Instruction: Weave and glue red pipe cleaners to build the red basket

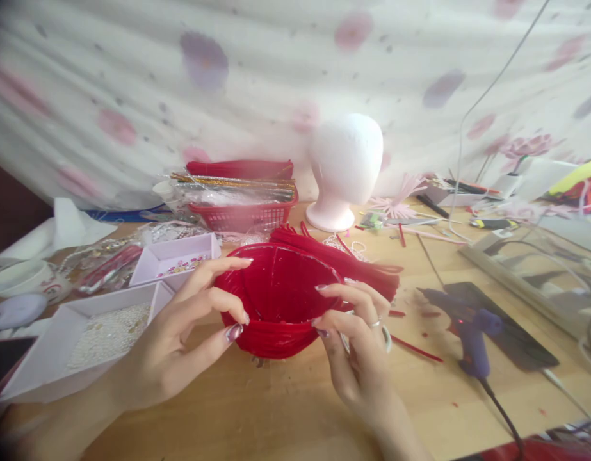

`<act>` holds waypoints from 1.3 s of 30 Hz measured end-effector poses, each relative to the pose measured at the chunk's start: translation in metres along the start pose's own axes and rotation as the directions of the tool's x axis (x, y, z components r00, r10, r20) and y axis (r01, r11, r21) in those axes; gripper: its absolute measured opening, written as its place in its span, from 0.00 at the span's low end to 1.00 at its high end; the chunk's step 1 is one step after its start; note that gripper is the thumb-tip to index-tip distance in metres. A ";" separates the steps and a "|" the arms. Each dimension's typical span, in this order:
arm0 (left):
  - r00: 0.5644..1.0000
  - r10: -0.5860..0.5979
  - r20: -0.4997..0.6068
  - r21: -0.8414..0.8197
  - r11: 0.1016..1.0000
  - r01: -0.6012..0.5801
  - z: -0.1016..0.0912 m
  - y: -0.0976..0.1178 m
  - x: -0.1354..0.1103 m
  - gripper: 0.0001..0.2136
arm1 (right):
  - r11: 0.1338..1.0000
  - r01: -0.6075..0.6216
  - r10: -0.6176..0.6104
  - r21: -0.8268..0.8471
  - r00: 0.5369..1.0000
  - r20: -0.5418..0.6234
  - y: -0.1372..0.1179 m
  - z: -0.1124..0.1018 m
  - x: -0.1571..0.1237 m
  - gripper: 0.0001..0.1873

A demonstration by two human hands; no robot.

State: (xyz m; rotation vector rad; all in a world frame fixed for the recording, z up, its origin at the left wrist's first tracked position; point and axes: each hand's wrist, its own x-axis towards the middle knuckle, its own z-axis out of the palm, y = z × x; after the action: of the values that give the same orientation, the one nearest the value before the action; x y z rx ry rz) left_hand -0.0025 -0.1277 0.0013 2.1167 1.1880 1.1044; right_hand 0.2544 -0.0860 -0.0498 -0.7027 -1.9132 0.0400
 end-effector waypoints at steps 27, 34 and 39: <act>0.996 0.084 -0.038 0.015 0.996 -0.083 0.001 -0.005 0.002 0.08 | 1.000 -0.018 0.019 0.019 0.999 -0.043 -0.002 0.004 -0.003 0.10; 0.991 0.132 -0.024 0.062 0.990 -0.130 0.000 -0.004 0.002 0.11 | 1.000 -0.020 0.021 0.023 0.999 -0.044 -0.002 0.004 -0.003 0.11; 0.993 0.102 -0.062 0.000 0.995 -0.103 -0.001 -0.005 0.001 0.11 | 0.999 -0.033 0.034 0.025 0.998 -0.049 -0.001 0.005 -0.004 0.10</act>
State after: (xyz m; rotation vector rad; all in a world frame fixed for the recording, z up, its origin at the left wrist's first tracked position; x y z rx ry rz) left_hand -0.0050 -0.1238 -0.0014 2.1767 1.1147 1.2239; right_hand 0.2508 -0.0875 -0.0547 -0.7134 -1.8505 0.0659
